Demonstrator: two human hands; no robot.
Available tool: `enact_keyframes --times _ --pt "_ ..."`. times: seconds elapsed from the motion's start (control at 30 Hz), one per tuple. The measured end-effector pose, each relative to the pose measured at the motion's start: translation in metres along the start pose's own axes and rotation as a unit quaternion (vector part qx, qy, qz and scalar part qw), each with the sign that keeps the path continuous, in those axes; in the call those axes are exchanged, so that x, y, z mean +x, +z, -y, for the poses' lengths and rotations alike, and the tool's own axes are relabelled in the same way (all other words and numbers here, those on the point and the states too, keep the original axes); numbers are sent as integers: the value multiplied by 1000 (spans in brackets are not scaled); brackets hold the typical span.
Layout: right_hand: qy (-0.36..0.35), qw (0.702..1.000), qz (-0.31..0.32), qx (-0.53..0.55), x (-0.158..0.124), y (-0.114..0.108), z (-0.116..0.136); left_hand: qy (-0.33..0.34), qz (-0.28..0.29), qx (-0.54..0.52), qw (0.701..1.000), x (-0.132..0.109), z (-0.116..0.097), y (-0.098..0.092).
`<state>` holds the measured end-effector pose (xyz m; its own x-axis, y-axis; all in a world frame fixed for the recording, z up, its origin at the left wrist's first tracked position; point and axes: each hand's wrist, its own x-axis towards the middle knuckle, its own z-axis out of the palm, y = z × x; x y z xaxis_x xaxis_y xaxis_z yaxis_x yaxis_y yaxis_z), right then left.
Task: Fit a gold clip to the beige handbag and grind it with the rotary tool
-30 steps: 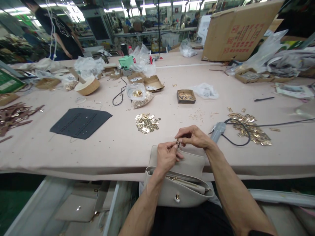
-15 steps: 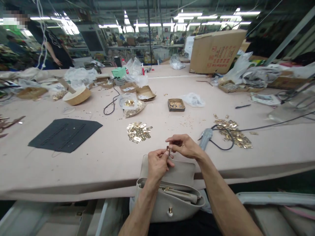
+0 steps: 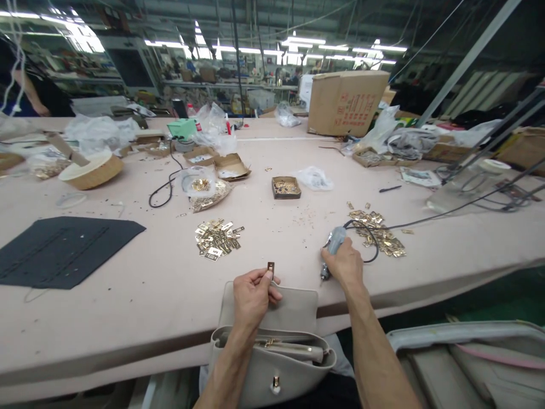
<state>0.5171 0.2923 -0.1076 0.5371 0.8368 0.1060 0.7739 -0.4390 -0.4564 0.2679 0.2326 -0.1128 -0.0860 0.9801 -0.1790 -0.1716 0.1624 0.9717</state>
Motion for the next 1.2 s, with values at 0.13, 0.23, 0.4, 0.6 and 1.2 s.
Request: enact_keyframes --times 0.13,0.23,0.4,0.6,1.2 --pt "79 973 11 215 13 8 -11 -3 -8 -8 1000 0 1 0" --pt "140 827 102 534 23 8 -24 -4 -10 -4 1000 0 0 1" --pt "139 693 181 684 33 2 -28 -7 -14 -11 1000 -1 -4 2" --pt "147 568 213 781 48 -6 -15 -13 -12 -10 1000 -1 -5 1" --pt "168 514 65 839 106 31 9 -30 -2 -17 999 3 -1 -1"
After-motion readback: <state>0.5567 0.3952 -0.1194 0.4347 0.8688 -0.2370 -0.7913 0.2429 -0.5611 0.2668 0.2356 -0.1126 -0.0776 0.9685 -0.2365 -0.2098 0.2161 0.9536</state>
